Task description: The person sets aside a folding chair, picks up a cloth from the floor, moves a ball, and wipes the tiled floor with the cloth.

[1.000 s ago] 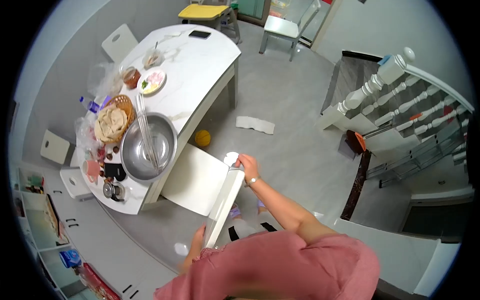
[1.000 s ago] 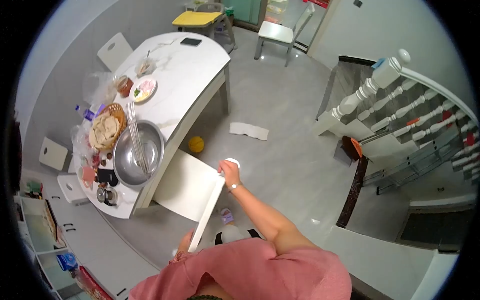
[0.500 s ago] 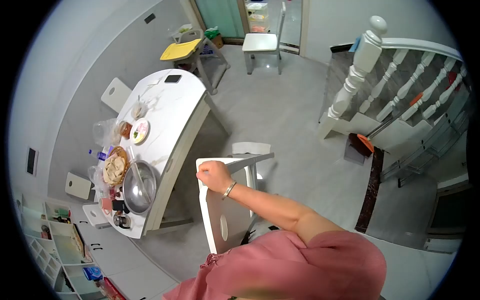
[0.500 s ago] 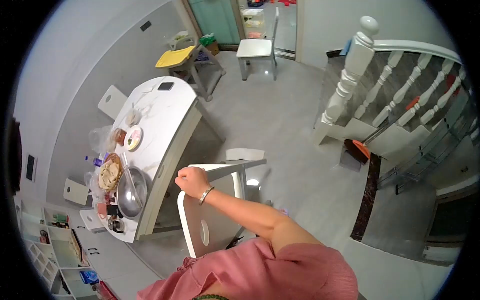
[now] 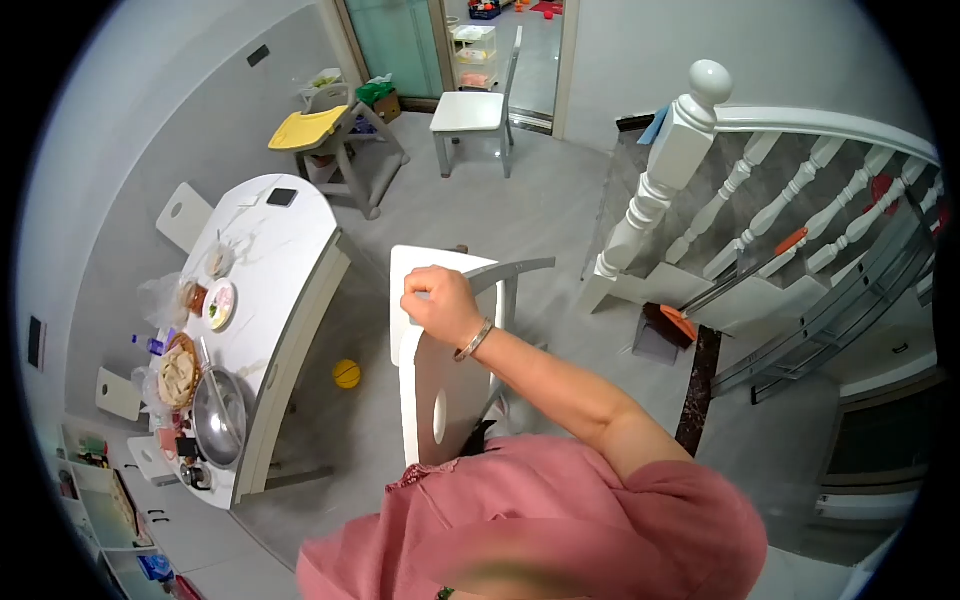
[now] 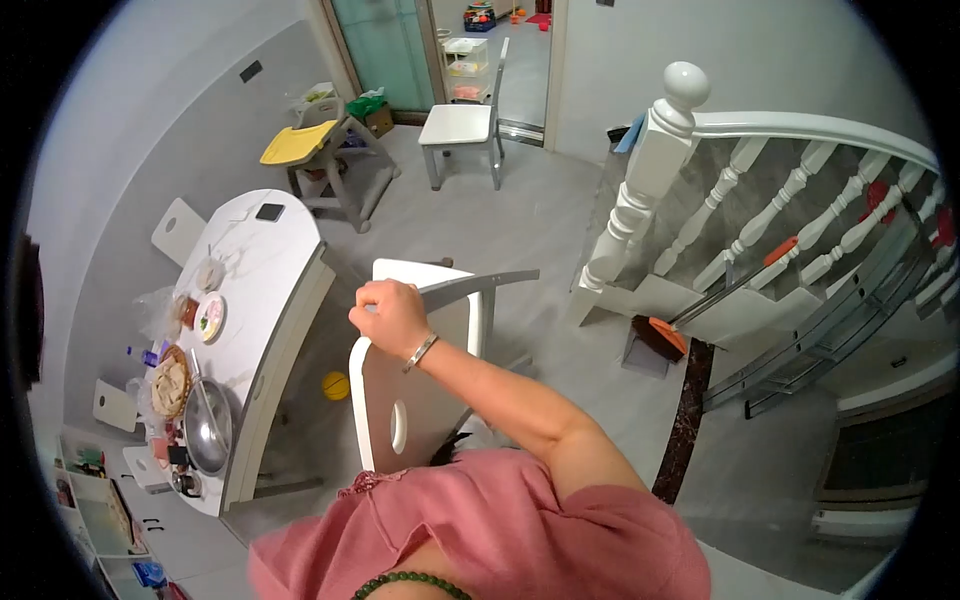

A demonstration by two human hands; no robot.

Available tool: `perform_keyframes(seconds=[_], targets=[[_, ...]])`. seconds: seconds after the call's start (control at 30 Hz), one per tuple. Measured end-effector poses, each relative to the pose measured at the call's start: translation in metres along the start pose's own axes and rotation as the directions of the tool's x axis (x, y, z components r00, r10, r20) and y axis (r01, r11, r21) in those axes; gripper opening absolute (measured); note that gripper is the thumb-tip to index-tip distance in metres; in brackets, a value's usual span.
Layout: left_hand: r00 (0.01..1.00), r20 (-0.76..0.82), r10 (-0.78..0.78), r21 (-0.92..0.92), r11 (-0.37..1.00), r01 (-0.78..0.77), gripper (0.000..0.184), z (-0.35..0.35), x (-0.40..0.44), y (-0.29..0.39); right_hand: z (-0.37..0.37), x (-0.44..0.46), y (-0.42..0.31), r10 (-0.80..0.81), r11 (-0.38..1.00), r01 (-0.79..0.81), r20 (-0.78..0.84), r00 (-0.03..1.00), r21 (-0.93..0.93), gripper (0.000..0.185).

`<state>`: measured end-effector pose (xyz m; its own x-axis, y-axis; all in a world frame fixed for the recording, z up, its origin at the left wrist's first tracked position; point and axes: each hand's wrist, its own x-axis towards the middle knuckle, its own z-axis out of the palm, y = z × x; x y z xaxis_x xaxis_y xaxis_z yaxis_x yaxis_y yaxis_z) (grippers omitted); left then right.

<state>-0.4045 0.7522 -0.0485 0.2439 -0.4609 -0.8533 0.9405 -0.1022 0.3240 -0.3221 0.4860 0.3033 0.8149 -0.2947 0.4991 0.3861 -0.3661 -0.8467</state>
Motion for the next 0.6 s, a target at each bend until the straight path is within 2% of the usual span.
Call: perform_keyframes(seconds=[0.2,0.37,0.47,0.6], targets=[[0.998,0.06,-0.036,0.054,0.998,0.033,0.038,0.059,0.087,0.104,-0.053,0.095,0.069,0.058,0.997,-0.057,0.013,0.998,-0.056,0.018],[0.992,0.123,-0.04,0.062,0.998,0.033,0.039,0.123,0.158,0.217,-0.078,0.211,0.139,0.085,0.996,-0.083,0.041,0.996,-0.039,0.015],[0.99,0.136,-0.035,0.079,0.997,0.025,0.039,0.156,0.183,0.273,-0.095,0.263,0.166,0.095,0.995,-0.095,-0.007,0.995,-0.001,0.012],[0.988,0.152,-0.023,0.076,0.997,0.012,0.04,0.199,0.214,0.336,-0.124,0.324,0.208,0.107,0.994,-0.107,0.019,0.994,0.035,0.013]])
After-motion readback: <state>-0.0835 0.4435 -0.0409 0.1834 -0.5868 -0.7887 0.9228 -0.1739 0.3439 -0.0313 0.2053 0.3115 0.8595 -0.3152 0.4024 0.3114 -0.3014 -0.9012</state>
